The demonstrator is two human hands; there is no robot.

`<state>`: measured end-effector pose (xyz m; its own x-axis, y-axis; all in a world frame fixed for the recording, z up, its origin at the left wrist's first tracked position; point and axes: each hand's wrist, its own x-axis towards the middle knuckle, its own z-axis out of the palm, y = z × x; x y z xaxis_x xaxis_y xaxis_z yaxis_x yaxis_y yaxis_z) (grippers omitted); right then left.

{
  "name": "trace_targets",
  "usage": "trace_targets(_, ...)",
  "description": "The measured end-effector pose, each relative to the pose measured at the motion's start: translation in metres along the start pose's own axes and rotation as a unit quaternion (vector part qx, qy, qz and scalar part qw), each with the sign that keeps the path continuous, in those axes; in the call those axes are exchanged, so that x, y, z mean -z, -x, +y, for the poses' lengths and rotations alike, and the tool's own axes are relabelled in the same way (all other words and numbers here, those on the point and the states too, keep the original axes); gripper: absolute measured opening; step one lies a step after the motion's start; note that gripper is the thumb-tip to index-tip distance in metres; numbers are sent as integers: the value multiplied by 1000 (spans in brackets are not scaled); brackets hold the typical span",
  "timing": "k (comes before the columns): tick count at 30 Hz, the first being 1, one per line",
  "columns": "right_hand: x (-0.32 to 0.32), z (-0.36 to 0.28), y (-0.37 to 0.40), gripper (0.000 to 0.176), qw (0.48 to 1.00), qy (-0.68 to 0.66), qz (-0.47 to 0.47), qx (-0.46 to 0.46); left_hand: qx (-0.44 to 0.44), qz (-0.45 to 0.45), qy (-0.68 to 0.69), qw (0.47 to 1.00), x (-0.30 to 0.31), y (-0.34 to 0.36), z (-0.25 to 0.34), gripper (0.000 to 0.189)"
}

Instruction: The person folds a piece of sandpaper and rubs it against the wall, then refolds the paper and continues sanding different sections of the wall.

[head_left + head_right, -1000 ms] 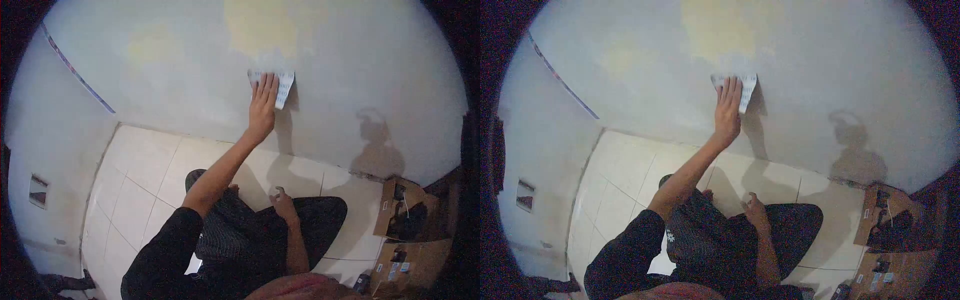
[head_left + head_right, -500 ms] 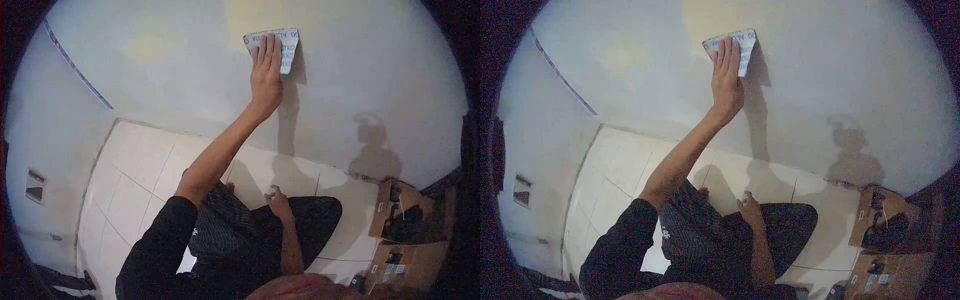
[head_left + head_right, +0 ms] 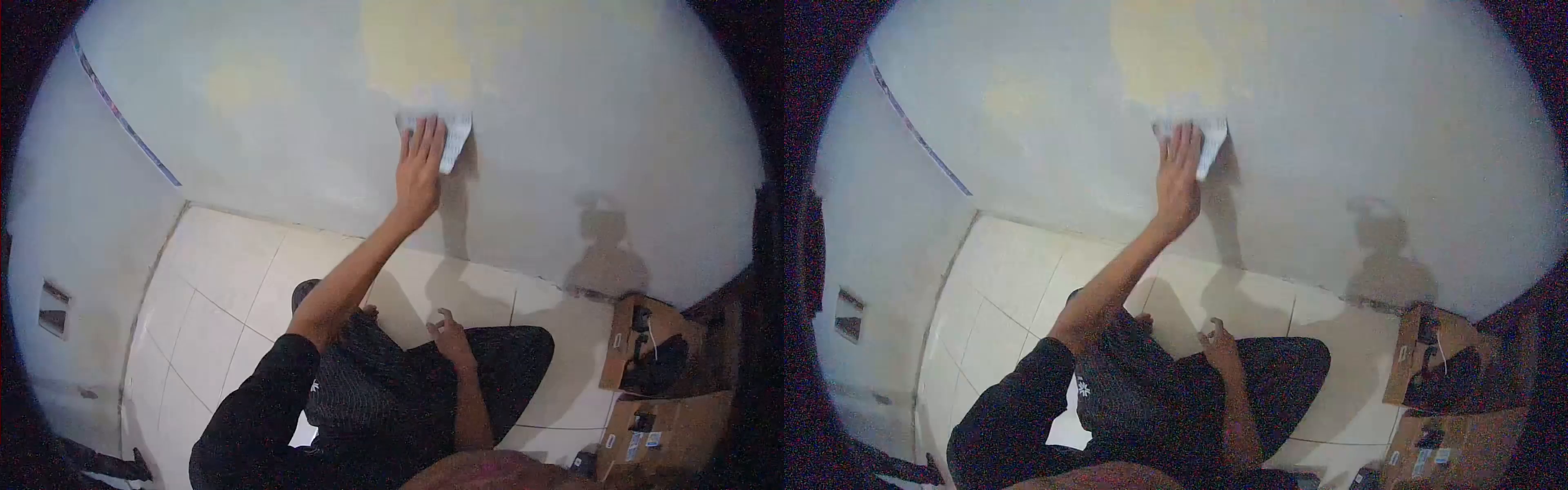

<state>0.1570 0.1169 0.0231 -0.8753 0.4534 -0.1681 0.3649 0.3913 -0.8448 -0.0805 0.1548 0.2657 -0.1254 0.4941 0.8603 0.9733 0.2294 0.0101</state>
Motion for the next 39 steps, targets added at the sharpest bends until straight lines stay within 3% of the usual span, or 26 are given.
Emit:
trace_targets(5, -6, 10, 1, 60, 1000, -24, -10, -2, -39, 105, 12, 994, 26, -58, 14, 66)
trace_targets(9, -5, 9, -2, 59, 998, -40, -19, -34, -6, 64, -18, 998, 10, -20, 11, 66)
trace_targets(14, -5, 4, -1, 58, 998, -44, -24, -31, 50, -60, 11, 997, 1, 56, 16, 67)
trace_targets(19, -3, 5, 4, 55, 1000, 1, -4, -3, 58, -53, 8, 997, -4, 59, 17, 67)
trace_targets(23, -7, 14, -1, 54, 1000, 7, -1, 18, 22, 41, -9, 999, -1, 0, 12, 65)
trace_targets(25, -5, 7, 2, 55, 999, -32, -8, -15, 3, 83, 4, 997, 13, -37, 13, 63)
trace_targets(29, -14, 21, 0, 52, 999, 15, 3, 29, 10, 110, 22, 994, 18, -44, 18, 63)
trace_targets(32, -4, 8, 1, 53, 1000, -4, -3, 14, 27, 12, 52, 998, 15, -1, 21, 68)
trace_targets(36, -8, 11, -3, 54, 1000, -13, 4, 2, 38, -177, 51, 982, 5, 112, 27, 75)
trace_targets(38, -6, 7, -2, 54, 999, -24, 39, -5, 109, -257, 128, 952, 1, 167, 23, 67)
trace_targets(39, 1, -1, -2, 54, 994, -72, 79, -16, 237, -331, 216, 888, 13, 170, 27, 61)
